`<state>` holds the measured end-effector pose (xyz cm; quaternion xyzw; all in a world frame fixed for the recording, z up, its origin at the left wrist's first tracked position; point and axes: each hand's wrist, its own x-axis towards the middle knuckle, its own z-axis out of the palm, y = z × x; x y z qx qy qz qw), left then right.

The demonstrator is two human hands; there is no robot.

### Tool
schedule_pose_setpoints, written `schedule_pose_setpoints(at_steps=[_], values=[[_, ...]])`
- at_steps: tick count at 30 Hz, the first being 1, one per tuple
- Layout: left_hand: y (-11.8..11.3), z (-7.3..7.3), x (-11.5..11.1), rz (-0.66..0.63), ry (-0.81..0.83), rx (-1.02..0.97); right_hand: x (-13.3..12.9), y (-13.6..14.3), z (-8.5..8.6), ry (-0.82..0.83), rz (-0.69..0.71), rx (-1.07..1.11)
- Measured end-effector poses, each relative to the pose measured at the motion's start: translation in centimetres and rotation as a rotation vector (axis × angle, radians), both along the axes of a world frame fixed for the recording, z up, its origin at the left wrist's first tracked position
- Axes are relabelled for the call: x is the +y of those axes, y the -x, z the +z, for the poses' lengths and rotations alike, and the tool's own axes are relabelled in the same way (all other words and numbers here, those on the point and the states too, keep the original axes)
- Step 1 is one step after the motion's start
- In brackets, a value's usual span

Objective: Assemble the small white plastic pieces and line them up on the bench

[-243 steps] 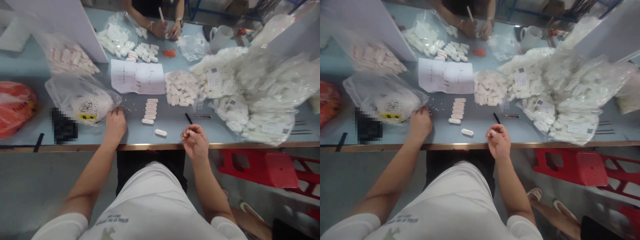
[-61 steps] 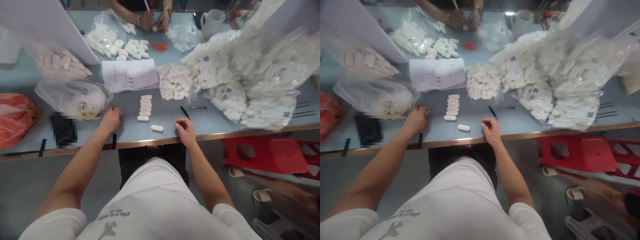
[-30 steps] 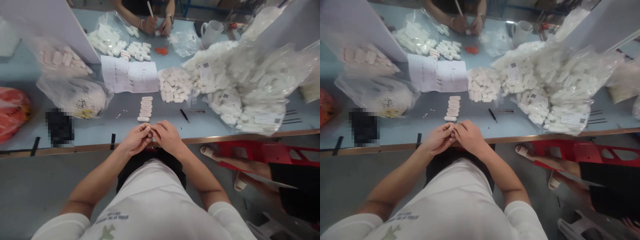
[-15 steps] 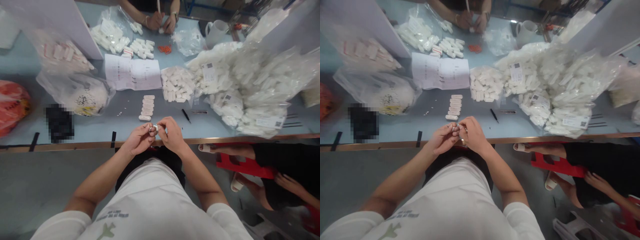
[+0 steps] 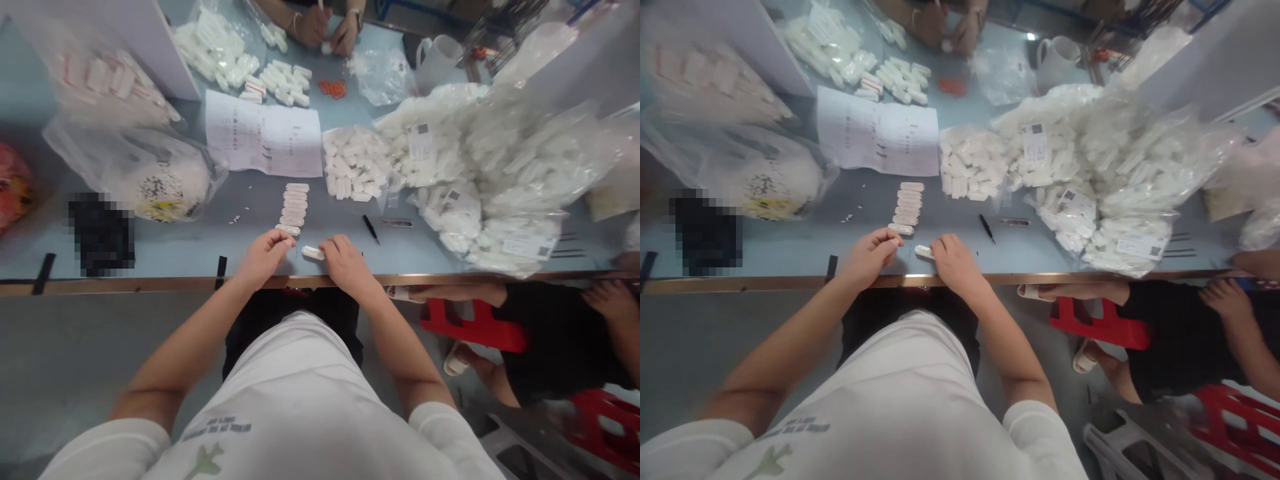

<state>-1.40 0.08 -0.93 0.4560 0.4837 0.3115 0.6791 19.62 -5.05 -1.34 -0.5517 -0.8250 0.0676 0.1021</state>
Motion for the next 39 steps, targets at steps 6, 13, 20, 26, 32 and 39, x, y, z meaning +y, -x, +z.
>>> schedule_pose_setpoints(at_steps=[6,13,20,26,32,39], values=[[-0.4,-1.8,-0.5,-0.167,-0.443,0.552,0.4,0.4,0.2,0.025,0.049,-0.145],[-1.3,-3.7,-1.2,-0.325,-0.588,0.627,0.5,0.6,0.7,0.026,0.089,-0.202],[-1.7,-4.0,-1.5,-0.417,-0.636,0.775,0.4,-0.1,0.4,0.007,0.057,-0.142],[-1.7,-3.7,-1.7,-0.427,-0.659,0.831,-1.1,-0.7,-0.2,-0.065,0.023,-0.064],[-1.8,-3.6,-1.7,-0.409,-0.605,0.807,-1.6,0.0,-0.8,-0.062,0.002,-0.048],[-0.9,-2.8,-0.6,-0.122,-0.392,0.529,-1.4,-0.3,-0.7,-0.045,-0.042,0.106]])
